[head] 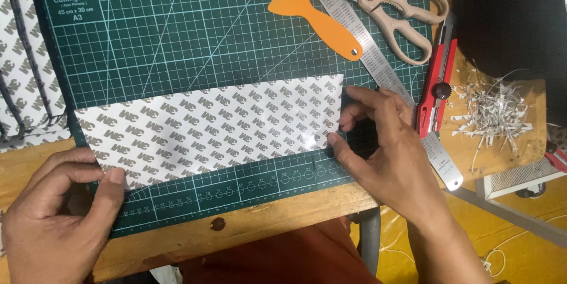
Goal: Applying a 3M adhesive sheet to a black component and smoothing it with a plastic scraper.
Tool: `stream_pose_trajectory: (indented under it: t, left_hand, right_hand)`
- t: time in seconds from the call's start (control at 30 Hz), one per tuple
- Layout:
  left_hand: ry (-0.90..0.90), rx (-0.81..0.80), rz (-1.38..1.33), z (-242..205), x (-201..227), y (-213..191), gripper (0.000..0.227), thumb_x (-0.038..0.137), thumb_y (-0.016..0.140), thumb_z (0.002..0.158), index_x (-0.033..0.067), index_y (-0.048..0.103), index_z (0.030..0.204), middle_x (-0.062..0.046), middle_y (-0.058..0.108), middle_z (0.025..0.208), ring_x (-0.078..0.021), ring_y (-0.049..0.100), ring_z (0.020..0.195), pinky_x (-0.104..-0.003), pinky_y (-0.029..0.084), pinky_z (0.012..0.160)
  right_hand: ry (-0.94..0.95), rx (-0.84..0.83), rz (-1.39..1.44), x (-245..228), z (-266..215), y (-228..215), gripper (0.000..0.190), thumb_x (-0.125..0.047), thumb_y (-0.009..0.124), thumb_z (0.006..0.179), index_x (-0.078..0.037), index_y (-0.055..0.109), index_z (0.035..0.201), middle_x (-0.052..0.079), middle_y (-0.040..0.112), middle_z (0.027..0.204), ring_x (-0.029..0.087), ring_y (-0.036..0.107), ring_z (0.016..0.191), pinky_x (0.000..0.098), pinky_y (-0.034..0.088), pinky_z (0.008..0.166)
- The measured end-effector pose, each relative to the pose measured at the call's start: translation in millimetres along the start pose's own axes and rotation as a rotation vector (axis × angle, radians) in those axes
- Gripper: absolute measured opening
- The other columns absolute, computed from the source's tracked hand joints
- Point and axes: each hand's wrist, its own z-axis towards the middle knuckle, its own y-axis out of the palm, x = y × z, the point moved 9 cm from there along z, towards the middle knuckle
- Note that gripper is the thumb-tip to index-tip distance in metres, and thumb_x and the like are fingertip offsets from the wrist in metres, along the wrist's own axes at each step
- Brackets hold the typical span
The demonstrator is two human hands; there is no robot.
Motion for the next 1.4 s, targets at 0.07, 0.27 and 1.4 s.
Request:
stream_pose_trajectory:
  t: [0.07, 0.27, 1.4]
  left_hand:
    - [-0.002, -0.006, 0.000, -1, 0, 0, 0.011, -0.002, 0.076, 0.102, -0.0082, 0.068, 0.099, -0.025, 0.064, 0.124, -0.0261, 0.062, 0.106, -0.034, 0.046, 0.070]
    - [-0.001, -0.010, 0.018, 0, 1, 0, 0.011, -0.001, 0.076, 0.102, -0.0077, 0.068, 0.100, -0.024, 0.065, 0.124, -0.0247, 0.061, 0.099, -0.033, 0.047, 0.070]
    - [0.013, -0.009, 0.017, 9, 21, -5, 0.014, 0.017, 0.078, 0.095, 0.0064, 0.071, 0.089, -0.006, 0.072, 0.118, -0.0095, 0.048, 0.060, -0.025, 0.037, 0.054]
  right_hand:
    - [0.015, -0.005, 0.003, 0, 0, 0, 0.057, -0.026, 0.071, 0.094, -0.002, 0.046, 0.139, 0.001, 0.065, 0.099, 0.024, 0.053, 0.113, 0.0409, 0.038, 0.102]
    - [-0.005, 0.003, 0.002, -2, 0, 0, 0.057, -0.024, 0.071, 0.094, -0.002, 0.045, 0.140, 0.001, 0.065, 0.098, 0.022, 0.055, 0.110, 0.0413, 0.035, 0.105]
    - [-0.032, 0.038, -0.077, -4, -4, 3, 0.069, -0.018, 0.076, 0.090, 0.003, 0.044, 0.148, 0.006, 0.067, 0.108, 0.023, 0.060, 0.109, 0.0393, 0.036, 0.105]
